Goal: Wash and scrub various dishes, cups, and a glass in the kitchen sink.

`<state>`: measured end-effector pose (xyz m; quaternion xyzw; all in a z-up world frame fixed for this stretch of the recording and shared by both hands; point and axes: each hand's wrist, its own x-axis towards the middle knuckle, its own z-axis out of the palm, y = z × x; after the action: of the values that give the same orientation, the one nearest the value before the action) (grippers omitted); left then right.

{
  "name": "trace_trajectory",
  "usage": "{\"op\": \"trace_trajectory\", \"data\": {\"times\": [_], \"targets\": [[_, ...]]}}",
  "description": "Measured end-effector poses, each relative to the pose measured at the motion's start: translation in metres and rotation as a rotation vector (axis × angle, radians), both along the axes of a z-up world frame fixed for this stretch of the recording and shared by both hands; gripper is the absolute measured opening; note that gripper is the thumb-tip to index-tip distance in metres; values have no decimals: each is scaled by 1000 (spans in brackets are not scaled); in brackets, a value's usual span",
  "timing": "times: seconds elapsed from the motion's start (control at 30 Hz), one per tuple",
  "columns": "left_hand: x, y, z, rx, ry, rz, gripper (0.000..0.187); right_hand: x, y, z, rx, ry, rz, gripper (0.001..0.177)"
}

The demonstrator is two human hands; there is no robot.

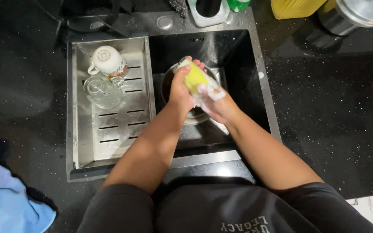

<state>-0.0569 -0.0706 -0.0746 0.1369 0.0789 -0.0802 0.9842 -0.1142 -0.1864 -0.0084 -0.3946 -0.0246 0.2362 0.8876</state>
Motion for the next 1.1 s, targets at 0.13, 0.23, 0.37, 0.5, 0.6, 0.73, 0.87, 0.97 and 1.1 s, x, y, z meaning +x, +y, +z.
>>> {"op": "trace_trajectory", "data": {"times": [0.13,0.23,0.37,0.5,0.6,0.73,0.87,0.97,1.1], "targets": [[1,2,11,167,-65,7,38,9,-4,-24,-212,-242,-203,48],[6,5,12,485,245,-117,40,16,-17,-44,-1335,-662,-324,46],[14,7,-24,266,213,-197,36,9,-8,-46,-1471,-1214,-235,52],[5,8,-3,222,194,-187,32,6,-14,-52,-395,-378,131,68],[-2,5,9,128,-12,-59,31,20,-33,-95,-34,-72,48,66],[-7,6,21,295,-77,-68,33,4,-6,-16,-153,-232,-164,61],[-3,3,8,278,25,-218,31,9,-17,-15,-916,-638,-388,45],[0,1,2,170,61,-258,33,13,-22,-37,-1187,-882,-402,38],[7,2,-6,125,238,-113,27,8,-16,-40,-814,-809,-72,60]]}}
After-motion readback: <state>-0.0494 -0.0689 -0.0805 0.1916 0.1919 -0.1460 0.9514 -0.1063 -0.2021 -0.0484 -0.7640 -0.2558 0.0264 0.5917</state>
